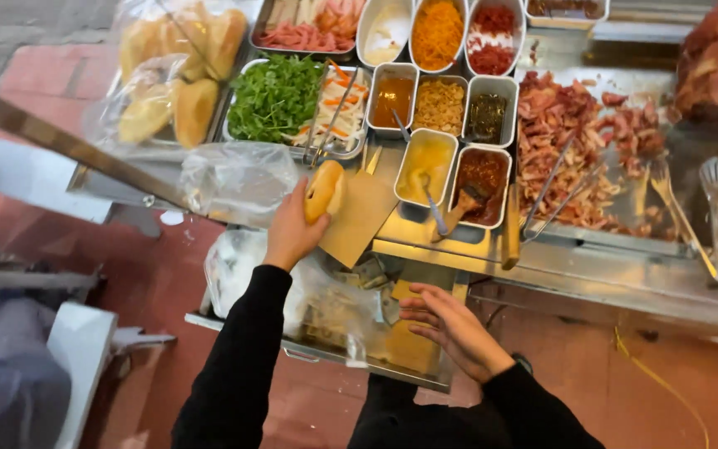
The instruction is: Preparing a sandwich at a food stall and then picking small seeds from a metal tray on the floor.
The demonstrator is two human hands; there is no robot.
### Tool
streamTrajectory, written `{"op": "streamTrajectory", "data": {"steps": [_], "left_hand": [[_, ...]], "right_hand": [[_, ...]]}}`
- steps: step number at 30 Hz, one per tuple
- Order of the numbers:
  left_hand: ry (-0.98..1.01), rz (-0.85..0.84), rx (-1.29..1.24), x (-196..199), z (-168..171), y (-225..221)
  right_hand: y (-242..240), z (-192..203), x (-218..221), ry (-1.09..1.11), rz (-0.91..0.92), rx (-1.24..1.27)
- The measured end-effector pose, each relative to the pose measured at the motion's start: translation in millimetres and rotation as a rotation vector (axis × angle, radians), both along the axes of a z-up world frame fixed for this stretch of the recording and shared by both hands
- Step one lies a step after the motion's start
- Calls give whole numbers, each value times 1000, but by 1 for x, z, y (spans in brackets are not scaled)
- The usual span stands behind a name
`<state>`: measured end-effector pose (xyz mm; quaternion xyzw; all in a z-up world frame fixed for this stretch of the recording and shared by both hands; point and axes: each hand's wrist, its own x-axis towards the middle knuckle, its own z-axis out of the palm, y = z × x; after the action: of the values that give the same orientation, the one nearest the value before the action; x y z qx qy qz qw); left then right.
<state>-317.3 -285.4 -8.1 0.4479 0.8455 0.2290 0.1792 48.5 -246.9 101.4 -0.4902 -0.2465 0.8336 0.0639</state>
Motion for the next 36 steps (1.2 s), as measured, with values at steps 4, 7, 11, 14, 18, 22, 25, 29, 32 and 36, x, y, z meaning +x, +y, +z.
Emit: {"op": "streamTrajectory", "data": {"steps": [4,7,11,14,18,22,25,29,32,36], "left_hand": [[100,-81,0,-29,-27,1],[71,-136,19,-35,-22,-9],[11,-166,35,-50,-35,-23],[77,-194,123,-44,-22,-36],[397,-285,350,-9,13,-59],[292,-638,392,48,40,-78],[279,-876,448,88,46,-76],[18,-1042,639,165,74,-62],[-147,-1127,654,229,87,-71],[-388,-1418,352,304,103,-111]], "right_hand": [[-24,-107,-62,12,-13,94],[-27,-182,-116,-65,-21,139],[-23,-226,-161,-176,45,244],[-25,-223,-165,-205,7,284],[-25,-139,-140,-128,-108,243],[-28,-123,-99,-15,-328,128],[-43,-97,-61,-41,-359,163],[-78,-75,4,221,-700,118],[-108,-52,44,286,-982,79],[-157,32,84,45,-1170,-82]]}}
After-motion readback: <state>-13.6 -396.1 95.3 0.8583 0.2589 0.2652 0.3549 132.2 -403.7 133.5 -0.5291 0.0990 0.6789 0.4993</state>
